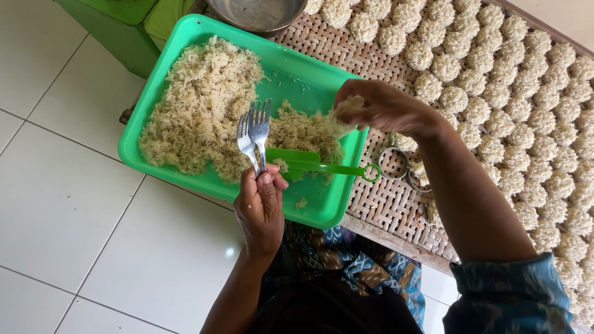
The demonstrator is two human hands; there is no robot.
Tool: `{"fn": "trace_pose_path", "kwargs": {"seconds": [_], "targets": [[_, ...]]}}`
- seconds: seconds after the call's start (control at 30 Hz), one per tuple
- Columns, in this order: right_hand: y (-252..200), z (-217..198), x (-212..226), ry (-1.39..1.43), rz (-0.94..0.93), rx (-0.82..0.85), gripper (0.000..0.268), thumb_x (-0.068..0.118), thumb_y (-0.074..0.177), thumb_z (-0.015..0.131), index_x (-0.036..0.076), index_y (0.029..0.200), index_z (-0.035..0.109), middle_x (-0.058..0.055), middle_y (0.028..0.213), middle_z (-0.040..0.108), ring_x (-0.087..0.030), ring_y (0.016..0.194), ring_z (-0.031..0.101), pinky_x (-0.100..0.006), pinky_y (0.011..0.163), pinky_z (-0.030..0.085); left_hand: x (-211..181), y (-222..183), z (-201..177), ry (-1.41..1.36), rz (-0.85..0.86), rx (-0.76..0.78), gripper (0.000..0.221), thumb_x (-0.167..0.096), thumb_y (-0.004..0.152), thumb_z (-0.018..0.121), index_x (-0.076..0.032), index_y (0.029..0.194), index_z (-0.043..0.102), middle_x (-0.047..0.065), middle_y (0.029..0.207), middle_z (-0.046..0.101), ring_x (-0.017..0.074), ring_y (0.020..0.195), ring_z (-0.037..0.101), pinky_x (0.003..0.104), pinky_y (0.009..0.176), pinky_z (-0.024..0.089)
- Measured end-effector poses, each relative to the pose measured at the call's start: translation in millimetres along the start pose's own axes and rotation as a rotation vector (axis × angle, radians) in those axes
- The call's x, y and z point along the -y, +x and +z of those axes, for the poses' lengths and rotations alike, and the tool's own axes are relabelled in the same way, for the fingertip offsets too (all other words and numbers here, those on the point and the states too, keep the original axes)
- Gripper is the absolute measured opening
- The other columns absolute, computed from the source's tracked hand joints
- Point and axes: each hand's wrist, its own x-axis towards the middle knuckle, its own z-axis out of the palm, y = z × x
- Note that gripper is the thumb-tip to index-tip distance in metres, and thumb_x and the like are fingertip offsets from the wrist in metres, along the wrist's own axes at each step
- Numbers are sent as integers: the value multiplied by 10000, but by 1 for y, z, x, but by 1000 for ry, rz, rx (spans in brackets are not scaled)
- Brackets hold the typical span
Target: Shaping and arranging small round rice crackers on a drying tray using forks
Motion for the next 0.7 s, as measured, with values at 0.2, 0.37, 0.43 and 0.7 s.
{"fn": "trace_pose_path", "kwargs": {"seconds": [0.2,0.37,0.43,0.7], "targets": [[5,-9,-49,363,-136,51,409,215,921,715,10,1236,557,-153,1075,611,-281,983,611,-388,823,598,2,0,1,24,11,22,270,-128,1088,381,-36,1028,627,57,687,674,134,396,520,256,377,443],[-8,-13,-69,603,-215,61,409,235,964,653,15,1291,545,-64,999,505,-189,959,551,-381,851,638,-1,0,-1,24,-9,33,267,-148,1095,388,-31,1025,617,66,688,663,136,409,505,252,385,432],[-25,-21,-83,608,-226,84,406,208,973,631,5,1313,542,-56,985,480,-173,937,524,-401,871,640,-2,1,-1,9,-25,35,267,-158,1097,396,-27,1020,616,71,683,659,146,411,496,254,391,425],[-84,-46,-167,281,-278,145,442,90,932,586,-28,1356,541,-198,1097,676,-271,885,685,-356,797,651,-14,-4,0,-45,-184,172,154,-84,1102,400,-30,1102,545,42,802,621,95,562,444,235,512,391]]}}
